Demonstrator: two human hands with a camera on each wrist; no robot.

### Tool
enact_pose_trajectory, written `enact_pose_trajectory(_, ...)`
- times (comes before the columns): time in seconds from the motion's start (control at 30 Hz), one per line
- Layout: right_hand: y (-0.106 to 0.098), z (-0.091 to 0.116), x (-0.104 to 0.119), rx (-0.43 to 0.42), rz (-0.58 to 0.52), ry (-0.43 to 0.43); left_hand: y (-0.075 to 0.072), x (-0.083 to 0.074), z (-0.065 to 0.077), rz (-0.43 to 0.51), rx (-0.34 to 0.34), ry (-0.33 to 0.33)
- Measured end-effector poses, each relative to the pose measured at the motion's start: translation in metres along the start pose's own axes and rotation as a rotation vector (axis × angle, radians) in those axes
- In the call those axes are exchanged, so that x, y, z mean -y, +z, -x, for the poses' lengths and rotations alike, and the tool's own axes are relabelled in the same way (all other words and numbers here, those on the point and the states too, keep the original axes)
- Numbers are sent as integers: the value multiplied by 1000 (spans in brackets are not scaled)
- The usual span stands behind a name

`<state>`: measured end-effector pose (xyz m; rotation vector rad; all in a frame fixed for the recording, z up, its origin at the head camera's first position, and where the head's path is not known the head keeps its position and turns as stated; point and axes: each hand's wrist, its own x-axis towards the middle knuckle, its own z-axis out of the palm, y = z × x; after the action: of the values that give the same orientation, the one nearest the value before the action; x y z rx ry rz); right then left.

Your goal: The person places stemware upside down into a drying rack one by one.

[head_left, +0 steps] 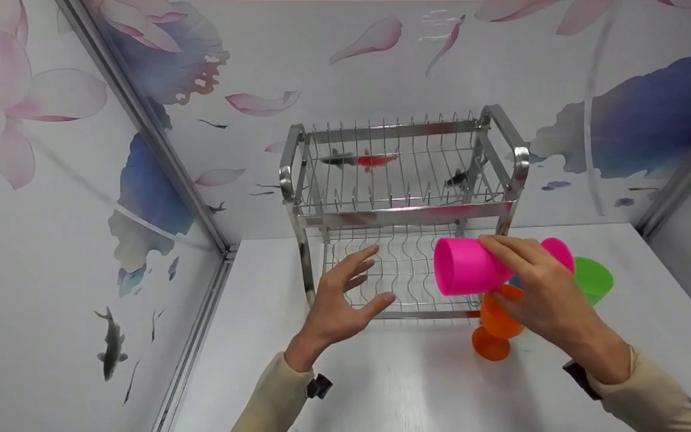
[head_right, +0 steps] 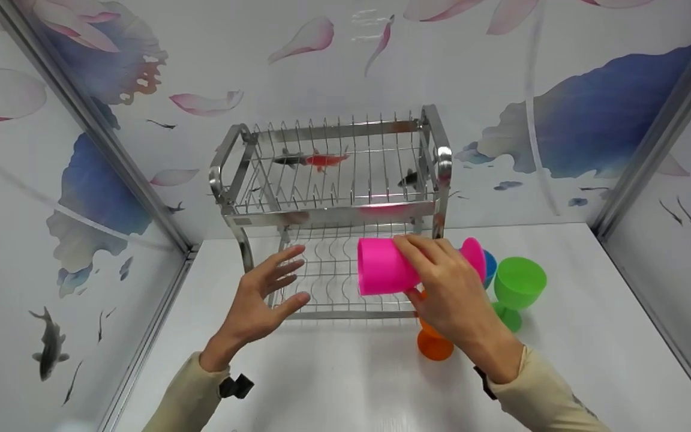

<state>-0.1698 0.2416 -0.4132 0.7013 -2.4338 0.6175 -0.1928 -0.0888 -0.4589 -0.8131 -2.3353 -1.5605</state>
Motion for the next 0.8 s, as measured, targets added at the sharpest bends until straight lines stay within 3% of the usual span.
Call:
enact_pose_trajectory(0.5,17,-7,21,60,42,-8,29,-18,-20,36,124,4)
enact_pose_trajectory(0.8,17,-10,28,81,37,-2,39,-20,-25,90,135,30)
